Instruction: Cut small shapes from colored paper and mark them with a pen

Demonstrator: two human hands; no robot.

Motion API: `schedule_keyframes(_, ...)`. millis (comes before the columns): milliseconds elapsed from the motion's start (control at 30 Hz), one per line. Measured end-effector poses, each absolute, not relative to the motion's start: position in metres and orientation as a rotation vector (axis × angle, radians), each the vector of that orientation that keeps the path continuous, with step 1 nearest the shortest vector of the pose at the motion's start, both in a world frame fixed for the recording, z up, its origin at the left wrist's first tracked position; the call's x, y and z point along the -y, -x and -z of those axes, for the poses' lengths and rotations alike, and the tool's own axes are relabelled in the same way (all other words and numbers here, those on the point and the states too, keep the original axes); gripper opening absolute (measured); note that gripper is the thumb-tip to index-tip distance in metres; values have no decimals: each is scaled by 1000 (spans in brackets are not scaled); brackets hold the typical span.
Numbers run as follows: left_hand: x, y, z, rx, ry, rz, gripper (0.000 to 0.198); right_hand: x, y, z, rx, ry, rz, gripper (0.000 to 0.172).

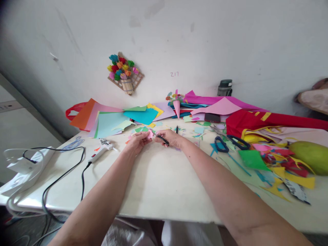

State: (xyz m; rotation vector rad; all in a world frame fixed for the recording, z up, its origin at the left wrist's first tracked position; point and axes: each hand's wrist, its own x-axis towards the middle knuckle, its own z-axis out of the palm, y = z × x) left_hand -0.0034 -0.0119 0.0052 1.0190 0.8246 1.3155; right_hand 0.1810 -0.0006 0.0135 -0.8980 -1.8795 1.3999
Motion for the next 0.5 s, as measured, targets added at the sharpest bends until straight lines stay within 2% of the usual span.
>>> schedule_keyframes(500, 10, 4, -4, -826, -1025, -1338, 20, 5, -179, -18, 1862, 940, -1391, 29)
